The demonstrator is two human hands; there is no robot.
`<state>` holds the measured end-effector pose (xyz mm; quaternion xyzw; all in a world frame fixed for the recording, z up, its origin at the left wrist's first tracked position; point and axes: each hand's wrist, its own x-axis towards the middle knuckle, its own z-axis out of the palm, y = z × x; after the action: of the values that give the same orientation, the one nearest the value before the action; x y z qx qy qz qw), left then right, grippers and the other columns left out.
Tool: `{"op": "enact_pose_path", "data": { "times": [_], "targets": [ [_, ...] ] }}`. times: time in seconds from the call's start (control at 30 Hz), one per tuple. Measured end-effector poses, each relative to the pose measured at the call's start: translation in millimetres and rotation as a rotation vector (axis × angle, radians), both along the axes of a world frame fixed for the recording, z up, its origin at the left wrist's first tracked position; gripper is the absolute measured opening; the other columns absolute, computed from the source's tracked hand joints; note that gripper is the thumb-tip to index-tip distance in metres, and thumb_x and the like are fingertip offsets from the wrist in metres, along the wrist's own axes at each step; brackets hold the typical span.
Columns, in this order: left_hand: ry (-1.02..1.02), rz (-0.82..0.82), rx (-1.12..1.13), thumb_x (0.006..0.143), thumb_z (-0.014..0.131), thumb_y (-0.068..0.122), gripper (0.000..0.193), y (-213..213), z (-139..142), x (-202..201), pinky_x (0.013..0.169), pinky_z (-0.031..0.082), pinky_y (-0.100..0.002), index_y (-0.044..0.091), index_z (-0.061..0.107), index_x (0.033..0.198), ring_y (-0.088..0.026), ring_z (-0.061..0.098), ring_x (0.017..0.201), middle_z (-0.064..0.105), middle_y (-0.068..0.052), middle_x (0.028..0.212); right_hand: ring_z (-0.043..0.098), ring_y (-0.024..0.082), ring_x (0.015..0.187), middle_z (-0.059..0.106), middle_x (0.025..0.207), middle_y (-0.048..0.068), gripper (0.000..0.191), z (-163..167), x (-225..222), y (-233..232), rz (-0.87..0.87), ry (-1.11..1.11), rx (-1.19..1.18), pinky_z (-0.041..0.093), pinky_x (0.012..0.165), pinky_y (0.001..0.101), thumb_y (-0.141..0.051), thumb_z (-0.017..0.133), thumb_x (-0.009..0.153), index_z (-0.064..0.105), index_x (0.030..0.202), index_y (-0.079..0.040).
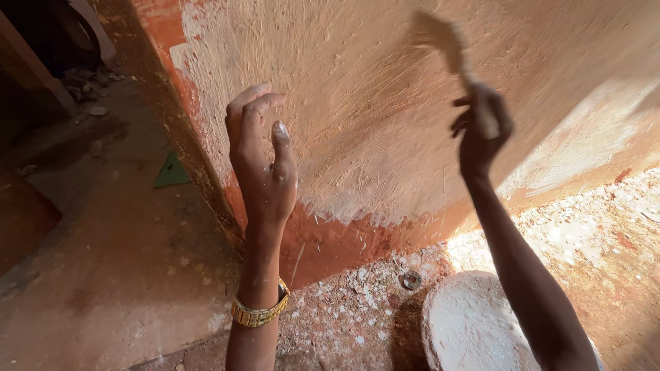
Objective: The person repeatedly scoops white powder from a basin on the floor and applies it to a reddish-brown wall using a brush. They work in vertical strokes, gradually covering more of the wall surface with the white coating.
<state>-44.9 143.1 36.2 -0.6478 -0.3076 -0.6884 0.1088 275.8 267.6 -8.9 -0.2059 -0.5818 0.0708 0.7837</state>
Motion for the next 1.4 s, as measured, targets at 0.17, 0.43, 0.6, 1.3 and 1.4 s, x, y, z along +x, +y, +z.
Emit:
{"op": "enact_pose_path", "data": {
  "times": [0.17,0.43,0.6,1.3,1.4],
  "targets": [
    [0.025,0.016,-0.026,0.118,0.04,0.036,0.042,7.6,-4.4,-4.6,0.12,0.045,-0.048,0.003,0.06,0.134,-0.035,0.054,0.141,0.056,-0.019,0.145,0.067,0.012,0.061,0.077,0.098,0.015,0.035,23.8,56.6,5.2,-0.231,0.185,0.069,0.05,0.046,0.0252,-0.031,0.053,0.119,0.067,0.128,-0.001],
    [-0.102,-0.002,-0.004,0.117,0.04,0.049,0.056,13.7,-13.2,-0.6,0.113,0.05,-0.044,0.006,0.041,0.153,-0.026,0.058,0.137,0.056,-0.016,0.147,0.061,0.008,0.061,0.07,0.086,0.008,0.02,-15.6,-36.9,-2.8,-0.091,-0.168,0.014,0.048,0.048,0.0244,-0.017,0.057,0.115,0.069,0.116,-0.001],
    [-0.181,-0.006,0.011,0.117,0.045,0.044,0.05,0.6,-9.4,-3.8,0.112,0.051,-0.041,0.005,0.042,0.149,-0.023,0.061,0.135,0.06,-0.014,0.143,0.06,0.008,0.058,0.067,0.078,0.004,0.009,-46.5,-91.6,-18.1,-0.385,-0.851,0.681,0.048,0.039,0.0218,-0.007,0.077,0.1,0.069,0.099,-0.011],
    [-0.035,0.197,0.006,0.112,0.051,0.019,0.042,19.7,-22.2,-10.4,0.123,0.037,-0.045,0.006,0.046,0.152,-0.027,0.046,0.144,0.052,-0.011,0.154,0.066,0.012,0.069,0.073,0.092,0.009,0.018,14.3,-11.6,11.7,-0.427,-0.122,0.129,0.053,0.053,0.0254,-0.02,0.06,0.118,0.066,0.121,-0.004],
    [-0.076,0.126,-0.011,0.113,0.049,0.022,0.042,18.1,-22.2,-7.9,0.116,0.042,-0.043,0.007,0.047,0.151,-0.027,0.047,0.142,0.05,-0.013,0.154,0.067,0.02,0.087,0.069,0.101,0.012,0.016,2.7,-53.3,3.0,-0.442,-0.353,0.2,0.056,0.07,0.0358,-0.017,0.068,0.114,0.066,0.122,-0.003]
  ]
}}
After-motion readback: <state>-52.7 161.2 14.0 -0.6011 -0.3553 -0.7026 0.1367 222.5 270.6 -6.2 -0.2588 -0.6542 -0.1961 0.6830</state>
